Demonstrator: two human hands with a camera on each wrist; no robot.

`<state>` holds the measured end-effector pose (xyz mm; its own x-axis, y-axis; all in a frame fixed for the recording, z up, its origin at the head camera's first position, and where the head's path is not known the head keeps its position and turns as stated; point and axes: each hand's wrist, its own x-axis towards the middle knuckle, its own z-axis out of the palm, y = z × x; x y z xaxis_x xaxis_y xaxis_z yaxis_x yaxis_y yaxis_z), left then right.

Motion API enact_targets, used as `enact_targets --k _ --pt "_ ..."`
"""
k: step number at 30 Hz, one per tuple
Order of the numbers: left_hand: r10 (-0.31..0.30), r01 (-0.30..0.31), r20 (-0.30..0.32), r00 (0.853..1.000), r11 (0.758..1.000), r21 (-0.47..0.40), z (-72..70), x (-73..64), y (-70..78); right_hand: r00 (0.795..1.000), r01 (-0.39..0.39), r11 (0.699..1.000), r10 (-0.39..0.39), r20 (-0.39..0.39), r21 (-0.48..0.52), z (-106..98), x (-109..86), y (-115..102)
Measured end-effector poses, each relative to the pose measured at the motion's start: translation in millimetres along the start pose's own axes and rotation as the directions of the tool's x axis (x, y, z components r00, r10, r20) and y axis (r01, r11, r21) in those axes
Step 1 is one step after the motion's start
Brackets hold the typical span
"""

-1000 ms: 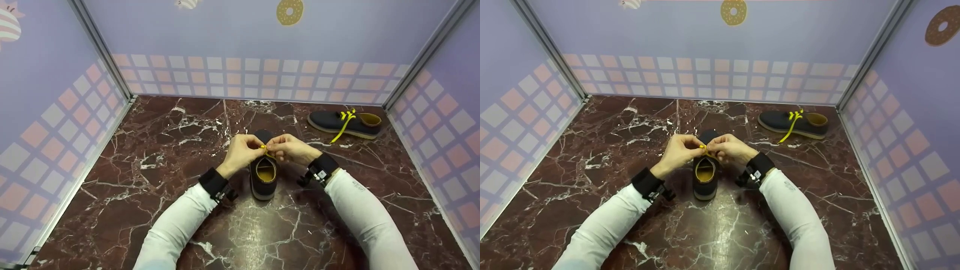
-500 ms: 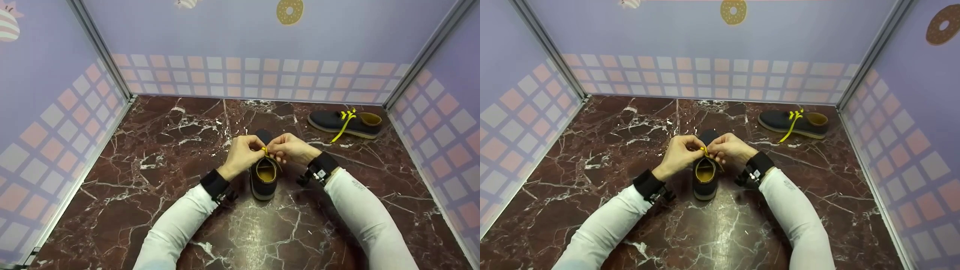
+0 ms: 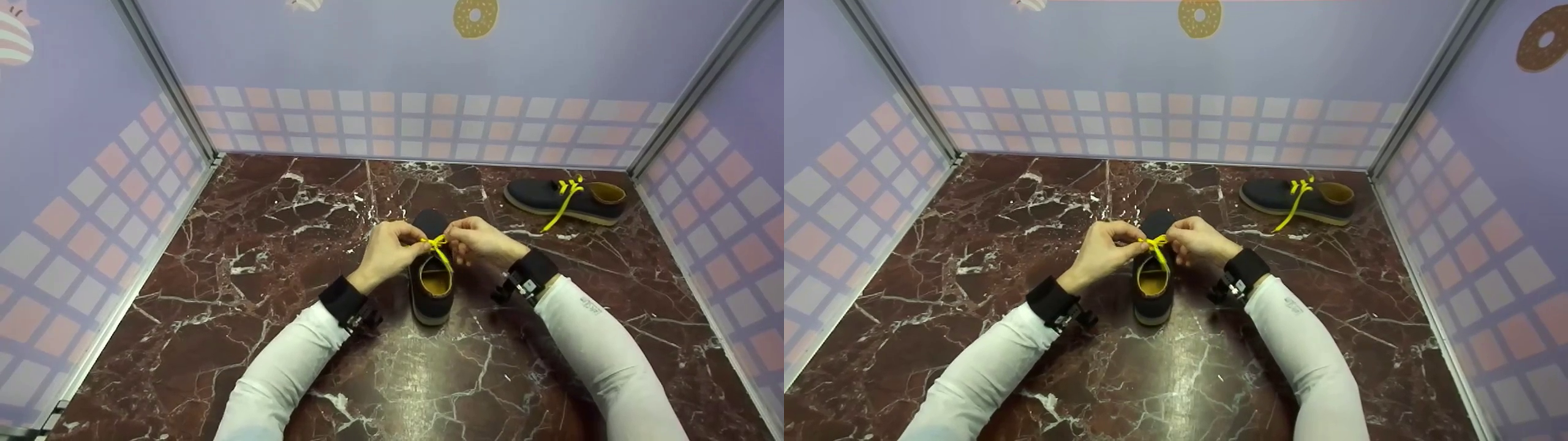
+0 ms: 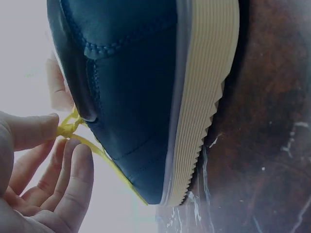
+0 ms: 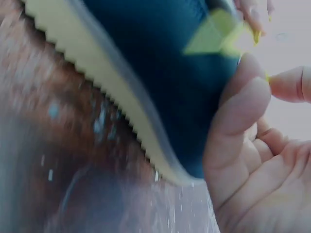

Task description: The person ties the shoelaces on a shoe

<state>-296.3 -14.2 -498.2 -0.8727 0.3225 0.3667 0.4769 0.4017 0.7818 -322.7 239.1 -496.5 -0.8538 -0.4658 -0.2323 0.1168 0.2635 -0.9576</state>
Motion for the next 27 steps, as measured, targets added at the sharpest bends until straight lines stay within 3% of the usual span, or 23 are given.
enact_targets --k 6,12,24,27 --pt "-0.102 0.1 0.036 0.994 0.994 0.043 -6.1 -8.6 -12.0 1.0 -0.007 0.993 0.008 0.005 -0.119 -4 -5.0 17" --pt "-0.182 0.181 0.029 0.983 0.983 0.017 -9.5 -12.9 -20.4 0.999 0.031 0.97 -0.033 -0.003 -0.24 -6 -12.9 25" --pt "-0.272 0.271 -0.017 0.962 0.962 -0.021 -5.0 -8.6 -22.5 0.993 0.066 0.949 -0.092 -0.068 -0.309 -8 -21.3 28" --pt "-0.29 0.288 -0.02 0.957 0.955 -0.071 -4.2 -12.4 -20.2 0.989 0.068 0.955 -0.103 -0.107 -0.289 -3 -24.9 29"
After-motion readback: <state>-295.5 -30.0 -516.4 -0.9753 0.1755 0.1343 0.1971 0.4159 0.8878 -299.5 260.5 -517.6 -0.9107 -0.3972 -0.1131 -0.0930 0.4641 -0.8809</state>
